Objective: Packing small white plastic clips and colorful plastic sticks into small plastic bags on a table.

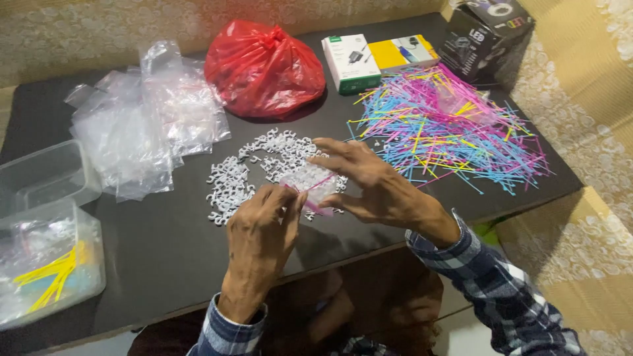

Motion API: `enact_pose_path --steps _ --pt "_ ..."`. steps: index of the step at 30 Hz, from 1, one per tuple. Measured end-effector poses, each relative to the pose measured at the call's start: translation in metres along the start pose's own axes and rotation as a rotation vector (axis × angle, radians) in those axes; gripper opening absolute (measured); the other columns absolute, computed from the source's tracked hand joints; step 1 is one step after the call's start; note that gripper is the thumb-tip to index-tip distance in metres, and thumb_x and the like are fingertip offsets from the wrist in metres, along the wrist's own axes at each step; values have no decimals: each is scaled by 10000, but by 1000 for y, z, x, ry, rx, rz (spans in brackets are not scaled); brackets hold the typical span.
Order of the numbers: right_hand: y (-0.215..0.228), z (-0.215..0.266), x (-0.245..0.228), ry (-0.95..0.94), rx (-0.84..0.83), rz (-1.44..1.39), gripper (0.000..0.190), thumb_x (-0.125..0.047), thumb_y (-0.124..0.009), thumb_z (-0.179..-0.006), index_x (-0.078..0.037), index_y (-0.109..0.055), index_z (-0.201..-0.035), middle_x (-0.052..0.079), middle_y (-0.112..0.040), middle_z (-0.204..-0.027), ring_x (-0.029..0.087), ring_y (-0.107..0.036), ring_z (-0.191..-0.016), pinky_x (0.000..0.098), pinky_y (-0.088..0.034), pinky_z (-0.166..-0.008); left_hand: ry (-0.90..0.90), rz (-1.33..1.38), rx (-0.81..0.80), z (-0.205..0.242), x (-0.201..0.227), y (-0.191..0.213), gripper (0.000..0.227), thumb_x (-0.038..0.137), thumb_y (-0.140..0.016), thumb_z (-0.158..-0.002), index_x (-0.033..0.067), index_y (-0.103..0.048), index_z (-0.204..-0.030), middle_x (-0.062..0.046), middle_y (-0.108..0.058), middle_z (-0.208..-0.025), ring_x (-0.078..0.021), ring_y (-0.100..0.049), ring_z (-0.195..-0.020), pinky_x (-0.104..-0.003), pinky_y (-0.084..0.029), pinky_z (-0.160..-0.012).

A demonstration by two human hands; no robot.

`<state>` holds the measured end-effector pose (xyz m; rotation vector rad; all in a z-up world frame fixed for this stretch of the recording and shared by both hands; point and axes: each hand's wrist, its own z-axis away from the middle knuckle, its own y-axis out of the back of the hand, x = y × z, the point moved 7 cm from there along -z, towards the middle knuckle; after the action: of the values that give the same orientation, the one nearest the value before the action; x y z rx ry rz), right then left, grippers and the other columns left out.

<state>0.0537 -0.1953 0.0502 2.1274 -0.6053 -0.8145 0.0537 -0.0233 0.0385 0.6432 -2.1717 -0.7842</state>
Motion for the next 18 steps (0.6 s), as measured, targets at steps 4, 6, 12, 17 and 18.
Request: enact_pose_path --steps 4,6,12,17,18 --pt "-5 -2 -3 -131 92 -222 763 -201 -842 -849 -69 -462 -1497 225 -587 -1415 434 -660 -1187 555 -527 -1014 59 62 52 -6 -1 11 165 230 -711 -990 138 -714 -853 -40 -672 -689 -203 -716 -592 -311 -548 -531" --pt "-13 4 6 -269 177 -316 884 -121 -830 -837 -78 -349 -1578 253 -654 -1317 403 -697 -1120 533 -568 -962 68 110 78 -7 -4 13 165 230 -737 -970 131 -715 -840 -48 -666 -667 -221 -713 -575 -326 -544 -514" --pt "-42 11 26 -426 260 -562 667 -51 -810 -835 -81 -552 -1449 206 -759 -1162 341 -705 -1118 450 -588 -940 130 196 108 -6 -15 12 149 196 -751 -954 116 -732 -829 -55 -688 -656 -192 -712 -555 -285 -541 -494" --pt "-49 3 20 -472 261 -695 139 -40 -777 -884 -42 -776 -1023 149 -803 -904 224 -754 -940 413 -605 -873 144 225 84 -2 -24 7 121 176 -746 -957 90 -749 -873 -87 -709 -690 -198 -715 -550 -287 -558 -473" --pt "-51 3 19 -487 271 -710 76 -39 -768 -895 -40 -774 -970 126 -800 -856 166 -731 -902 391 -600 -860 131 198 88 -1 -26 7 119 191 -760 -948 102 -747 -871 -74 -707 -694 -196 -718 -550 -292 -553 -461"
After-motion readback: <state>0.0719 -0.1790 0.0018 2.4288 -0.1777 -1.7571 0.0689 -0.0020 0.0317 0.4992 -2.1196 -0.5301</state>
